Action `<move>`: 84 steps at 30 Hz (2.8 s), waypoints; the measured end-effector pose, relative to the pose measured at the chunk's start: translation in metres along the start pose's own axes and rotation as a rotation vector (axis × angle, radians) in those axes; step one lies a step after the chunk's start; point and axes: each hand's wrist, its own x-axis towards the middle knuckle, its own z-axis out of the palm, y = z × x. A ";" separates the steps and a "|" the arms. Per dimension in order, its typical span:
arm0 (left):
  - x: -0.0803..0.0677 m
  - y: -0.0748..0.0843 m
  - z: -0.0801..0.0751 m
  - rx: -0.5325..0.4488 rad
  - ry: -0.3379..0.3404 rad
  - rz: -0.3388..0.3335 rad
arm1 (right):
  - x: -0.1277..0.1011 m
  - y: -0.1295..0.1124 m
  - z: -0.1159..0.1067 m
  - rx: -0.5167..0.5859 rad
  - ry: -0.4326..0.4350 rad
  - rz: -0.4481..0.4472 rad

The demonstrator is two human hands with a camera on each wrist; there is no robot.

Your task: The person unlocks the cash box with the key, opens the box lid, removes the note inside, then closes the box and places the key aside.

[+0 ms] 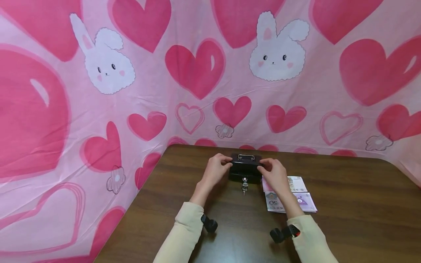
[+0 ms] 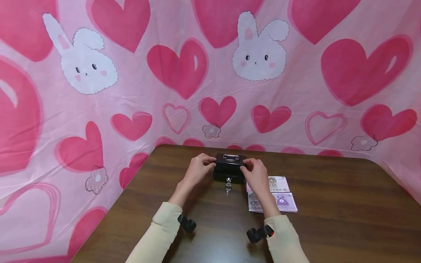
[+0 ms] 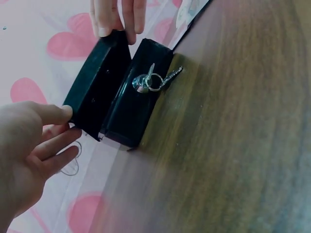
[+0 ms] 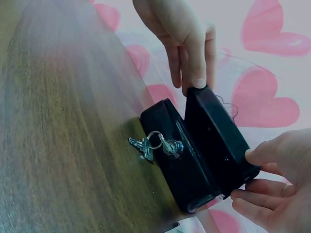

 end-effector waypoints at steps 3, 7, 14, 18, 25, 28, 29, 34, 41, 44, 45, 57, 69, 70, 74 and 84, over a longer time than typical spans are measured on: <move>-0.003 -0.001 0.002 -0.004 -0.012 -0.010 | -0.001 0.003 0.001 -0.008 -0.002 -0.003; -0.005 -0.003 0.004 -0.039 -0.039 -0.002 | -0.001 0.007 0.001 -0.020 -0.010 -0.004; -0.004 -0.004 0.006 -0.084 -0.116 -0.002 | -0.002 0.011 0.001 -0.032 -0.052 0.015; -0.005 -0.004 0.008 -0.067 -0.136 -0.023 | -0.003 0.012 0.001 -0.035 -0.064 0.029; -0.006 -0.007 0.009 -0.070 -0.146 -0.023 | -0.004 0.014 0.003 -0.040 -0.074 0.031; -0.007 -0.009 0.009 -0.076 -0.158 -0.025 | -0.004 0.014 0.004 -0.037 -0.083 0.038; -0.007 -0.010 0.009 -0.075 -0.161 -0.024 | -0.004 0.014 0.004 -0.036 -0.087 0.039; -0.007 -0.011 0.009 -0.069 -0.178 -0.016 | -0.003 0.009 0.000 -0.063 -0.119 0.035; -0.006 -0.013 0.007 -0.051 -0.180 -0.015 | -0.002 -0.008 -0.008 -0.101 -0.139 0.000; -0.006 -0.013 0.008 -0.050 -0.183 -0.015 | -0.005 -0.011 -0.006 -0.090 -0.217 0.017; -0.006 -0.013 0.008 -0.052 -0.183 -0.015 | -0.005 -0.012 -0.004 -0.084 -0.254 0.021; -0.007 -0.013 0.008 -0.052 -0.194 -0.012 | -0.017 -0.009 0.023 -0.146 -0.444 0.106; -0.006 -0.011 0.007 -0.035 -0.200 0.005 | -0.016 -0.009 0.029 -0.134 -0.388 0.108; -0.006 -0.011 0.006 -0.039 -0.201 0.002 | -0.017 -0.010 0.030 -0.133 -0.383 0.104; -0.007 -0.012 0.007 -0.052 -0.204 -0.008 | -0.017 -0.013 0.030 -0.130 -0.378 0.093; -0.005 -0.018 0.009 -0.064 -0.195 -0.001 | -0.017 0.001 0.032 0.153 -0.409 0.128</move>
